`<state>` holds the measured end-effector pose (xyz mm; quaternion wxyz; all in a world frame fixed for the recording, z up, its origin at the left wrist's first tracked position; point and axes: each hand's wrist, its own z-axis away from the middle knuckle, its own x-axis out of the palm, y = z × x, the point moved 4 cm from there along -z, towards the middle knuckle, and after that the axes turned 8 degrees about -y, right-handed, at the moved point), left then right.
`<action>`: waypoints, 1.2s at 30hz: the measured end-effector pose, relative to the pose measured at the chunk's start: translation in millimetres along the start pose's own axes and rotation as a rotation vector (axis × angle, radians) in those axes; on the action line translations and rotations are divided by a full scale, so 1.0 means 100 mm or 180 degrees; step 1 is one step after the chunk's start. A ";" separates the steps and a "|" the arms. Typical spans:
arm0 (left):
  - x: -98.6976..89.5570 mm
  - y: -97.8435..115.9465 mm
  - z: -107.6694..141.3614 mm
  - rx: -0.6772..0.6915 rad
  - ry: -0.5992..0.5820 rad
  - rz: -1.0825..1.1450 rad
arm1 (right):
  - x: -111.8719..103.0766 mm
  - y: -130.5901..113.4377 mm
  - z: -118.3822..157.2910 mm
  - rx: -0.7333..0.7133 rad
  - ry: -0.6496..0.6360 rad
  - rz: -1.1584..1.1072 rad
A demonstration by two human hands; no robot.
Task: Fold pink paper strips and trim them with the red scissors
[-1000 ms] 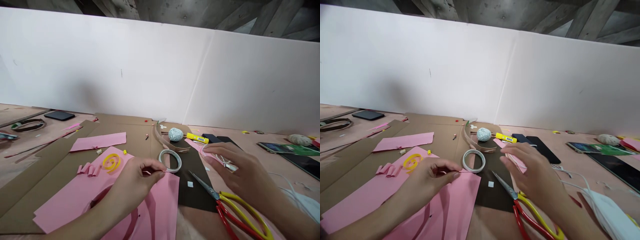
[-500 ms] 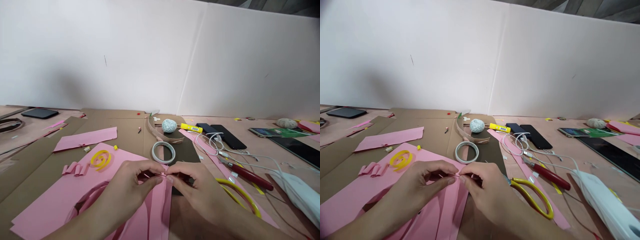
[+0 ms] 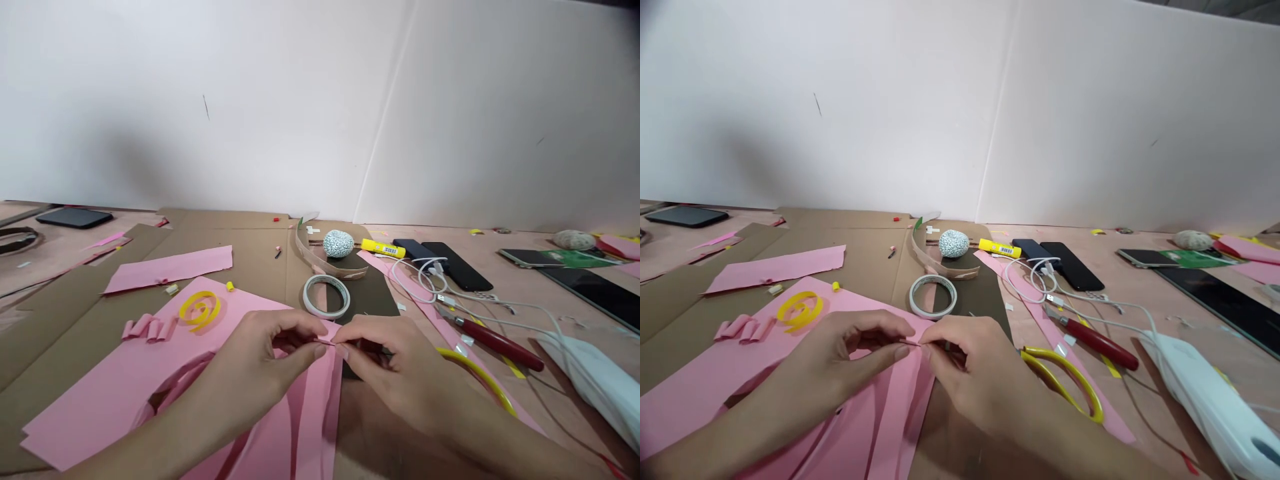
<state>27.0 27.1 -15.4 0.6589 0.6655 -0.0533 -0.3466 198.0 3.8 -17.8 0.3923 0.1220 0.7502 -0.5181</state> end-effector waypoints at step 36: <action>0.02 -0.05 -0.01 -0.0118 -0.0110 0.0054 | 0.09 0.01 0.06 -0.0226 0.0175 0.0460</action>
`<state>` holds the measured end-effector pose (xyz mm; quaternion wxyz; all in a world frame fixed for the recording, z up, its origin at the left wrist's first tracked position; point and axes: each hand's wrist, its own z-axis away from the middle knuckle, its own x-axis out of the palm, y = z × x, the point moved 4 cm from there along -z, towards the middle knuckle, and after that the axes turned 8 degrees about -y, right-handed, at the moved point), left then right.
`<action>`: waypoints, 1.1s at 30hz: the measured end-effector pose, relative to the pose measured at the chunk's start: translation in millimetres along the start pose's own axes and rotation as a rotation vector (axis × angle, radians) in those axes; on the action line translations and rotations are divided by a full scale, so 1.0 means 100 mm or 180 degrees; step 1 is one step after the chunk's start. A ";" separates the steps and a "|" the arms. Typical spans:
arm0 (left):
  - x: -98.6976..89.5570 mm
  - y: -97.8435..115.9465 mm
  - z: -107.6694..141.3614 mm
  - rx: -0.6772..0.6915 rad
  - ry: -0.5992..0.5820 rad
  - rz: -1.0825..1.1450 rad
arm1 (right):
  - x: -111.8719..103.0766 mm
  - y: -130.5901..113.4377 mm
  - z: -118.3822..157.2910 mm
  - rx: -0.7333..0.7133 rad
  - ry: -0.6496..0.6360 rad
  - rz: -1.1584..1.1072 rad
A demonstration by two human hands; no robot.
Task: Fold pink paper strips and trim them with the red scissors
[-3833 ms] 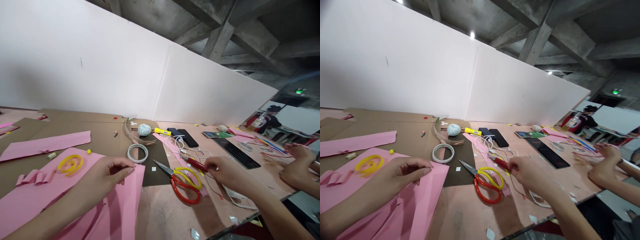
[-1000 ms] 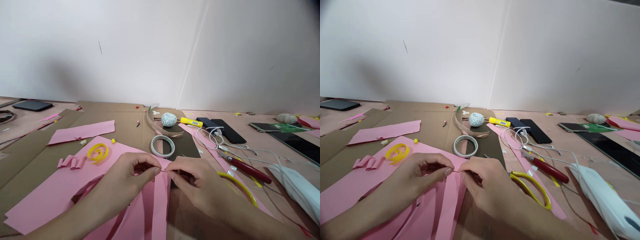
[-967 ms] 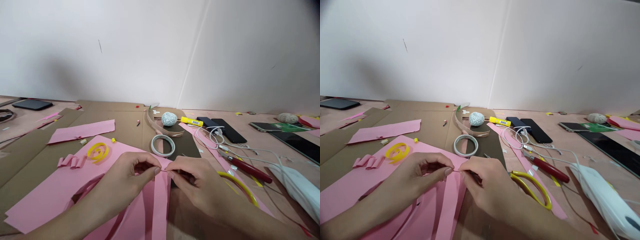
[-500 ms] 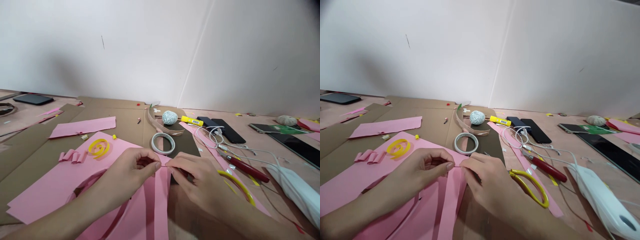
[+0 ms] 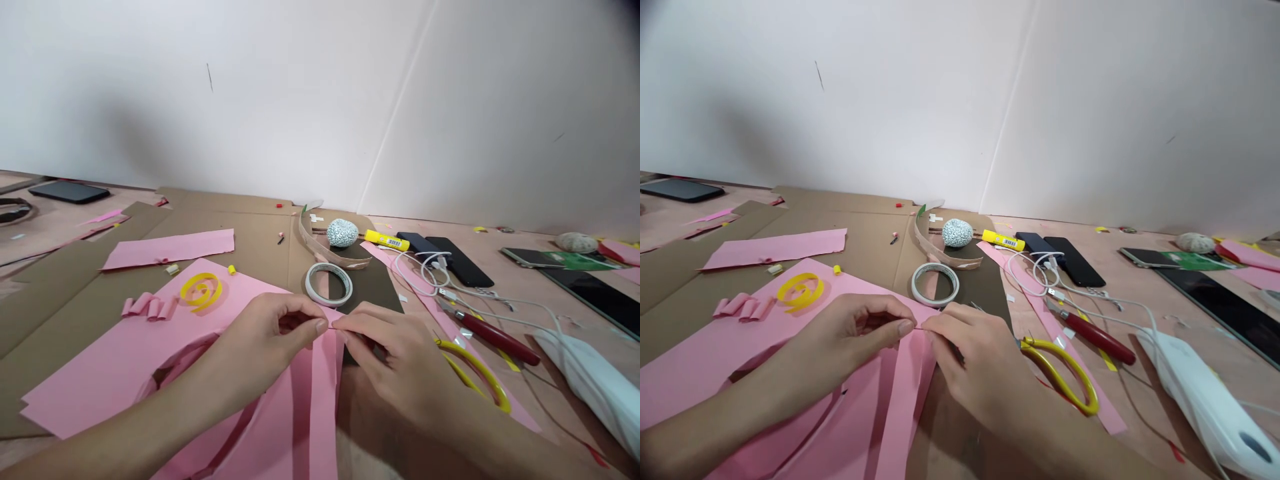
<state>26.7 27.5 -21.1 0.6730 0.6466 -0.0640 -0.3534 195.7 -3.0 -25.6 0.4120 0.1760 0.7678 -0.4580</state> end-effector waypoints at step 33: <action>0.06 -0.04 -0.03 0.0163 -0.0137 -0.0405 | 0.05 0.08 -0.03 0.0396 -0.0018 -0.0524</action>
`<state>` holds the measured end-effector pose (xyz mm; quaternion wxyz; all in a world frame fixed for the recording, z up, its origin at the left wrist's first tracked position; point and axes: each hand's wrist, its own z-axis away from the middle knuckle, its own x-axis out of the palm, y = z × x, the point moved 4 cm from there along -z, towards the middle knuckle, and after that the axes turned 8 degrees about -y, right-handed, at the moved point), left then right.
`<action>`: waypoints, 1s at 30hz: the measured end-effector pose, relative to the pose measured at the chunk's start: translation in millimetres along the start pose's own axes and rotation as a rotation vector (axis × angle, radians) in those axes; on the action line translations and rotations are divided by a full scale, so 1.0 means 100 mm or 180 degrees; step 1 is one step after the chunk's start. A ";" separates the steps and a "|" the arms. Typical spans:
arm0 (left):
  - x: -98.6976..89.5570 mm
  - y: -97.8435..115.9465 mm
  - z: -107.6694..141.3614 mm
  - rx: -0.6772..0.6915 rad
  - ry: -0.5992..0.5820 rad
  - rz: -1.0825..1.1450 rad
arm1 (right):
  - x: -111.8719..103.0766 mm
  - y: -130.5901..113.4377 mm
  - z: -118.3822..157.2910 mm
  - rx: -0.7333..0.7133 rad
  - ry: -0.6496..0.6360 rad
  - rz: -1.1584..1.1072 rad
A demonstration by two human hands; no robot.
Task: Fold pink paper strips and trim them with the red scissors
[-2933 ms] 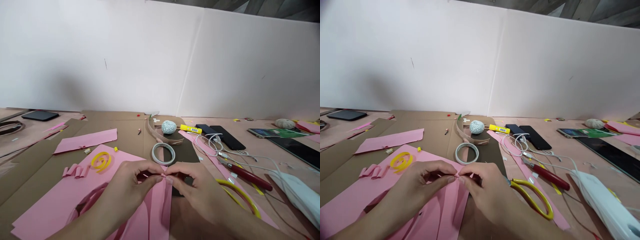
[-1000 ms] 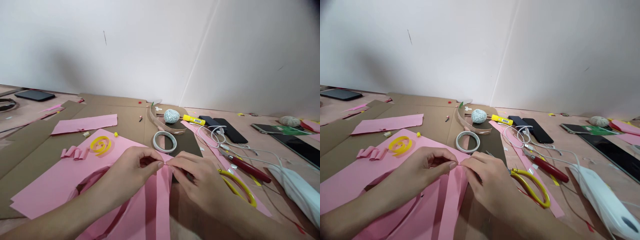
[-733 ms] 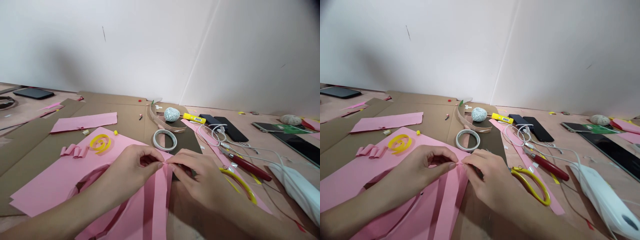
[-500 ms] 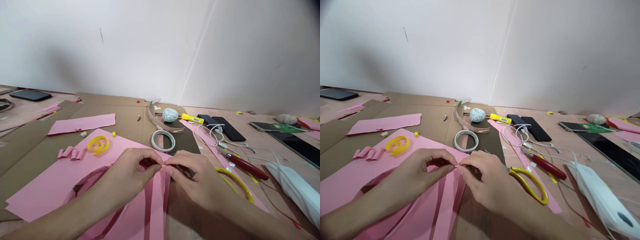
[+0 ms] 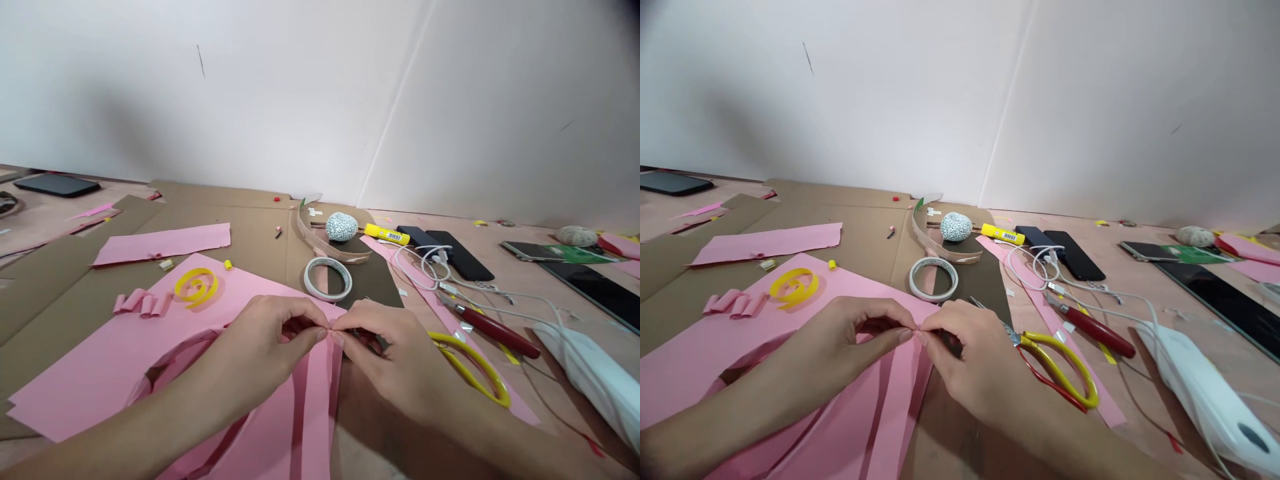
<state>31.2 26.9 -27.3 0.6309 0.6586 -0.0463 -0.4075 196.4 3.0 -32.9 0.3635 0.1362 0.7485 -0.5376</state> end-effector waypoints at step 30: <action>0.01 -0.02 0.00 0.0070 0.0042 -0.0078 | 0.02 -0.04 0.00 -0.0091 -0.0174 -0.0058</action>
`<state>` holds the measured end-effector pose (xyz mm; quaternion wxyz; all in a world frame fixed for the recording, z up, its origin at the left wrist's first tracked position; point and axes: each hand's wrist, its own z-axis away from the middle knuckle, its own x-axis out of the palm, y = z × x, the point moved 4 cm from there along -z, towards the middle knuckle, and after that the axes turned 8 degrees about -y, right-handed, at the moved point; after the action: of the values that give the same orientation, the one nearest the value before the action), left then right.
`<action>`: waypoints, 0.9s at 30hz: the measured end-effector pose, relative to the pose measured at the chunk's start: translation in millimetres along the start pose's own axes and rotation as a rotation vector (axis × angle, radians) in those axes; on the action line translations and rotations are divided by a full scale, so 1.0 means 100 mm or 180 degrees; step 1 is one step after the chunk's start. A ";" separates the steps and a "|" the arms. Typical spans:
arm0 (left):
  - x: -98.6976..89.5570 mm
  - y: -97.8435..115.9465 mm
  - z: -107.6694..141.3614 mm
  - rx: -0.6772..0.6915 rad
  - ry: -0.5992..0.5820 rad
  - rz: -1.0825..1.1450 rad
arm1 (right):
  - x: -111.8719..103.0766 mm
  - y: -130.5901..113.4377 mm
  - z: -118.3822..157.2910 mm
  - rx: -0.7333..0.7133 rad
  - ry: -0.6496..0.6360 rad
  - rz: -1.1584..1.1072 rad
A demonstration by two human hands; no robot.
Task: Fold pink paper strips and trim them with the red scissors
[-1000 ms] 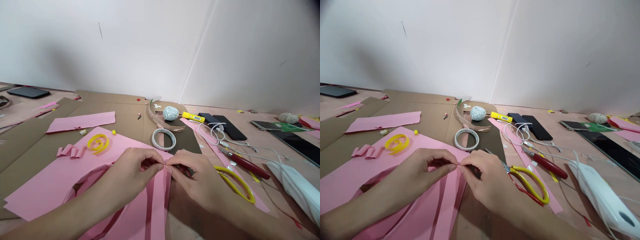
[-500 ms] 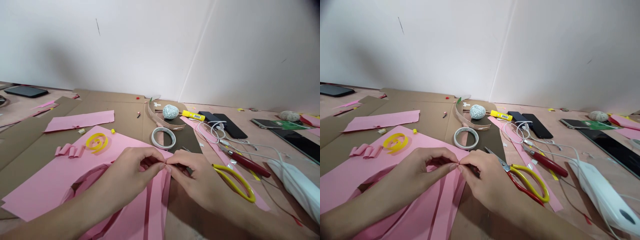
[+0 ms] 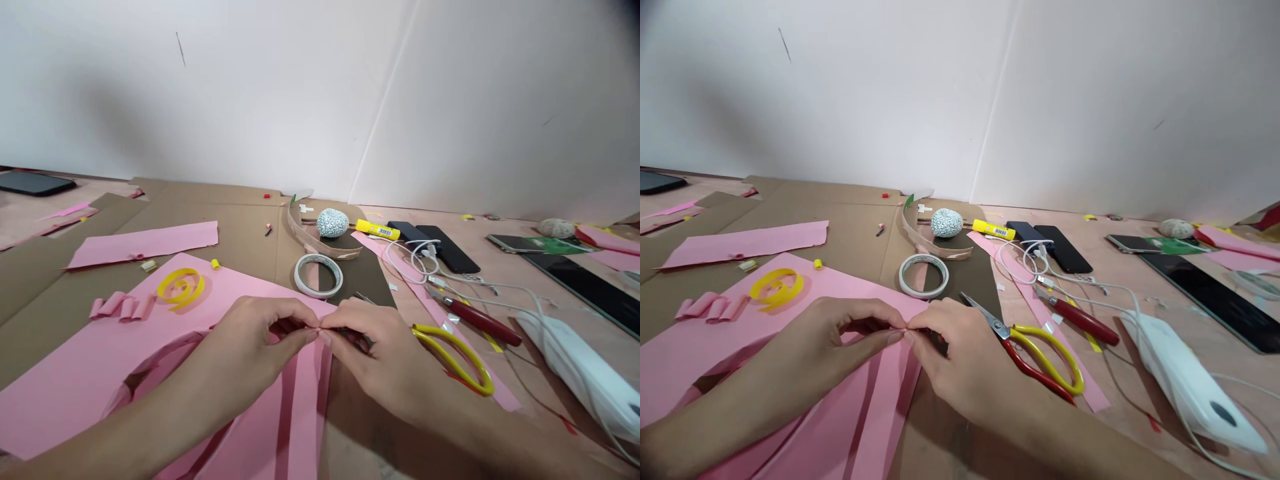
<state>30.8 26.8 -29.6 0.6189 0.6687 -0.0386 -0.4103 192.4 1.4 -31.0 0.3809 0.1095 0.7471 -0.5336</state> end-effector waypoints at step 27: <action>-0.01 0.00 -0.03 -0.0009 0.0049 0.0117 | 0.02 0.00 0.02 -0.0137 0.0121 0.0027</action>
<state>31.5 29.5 -28.9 0.6275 0.6702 -0.0455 -0.3938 191.7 -0.4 -32.8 0.3711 0.1145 0.7651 -0.5136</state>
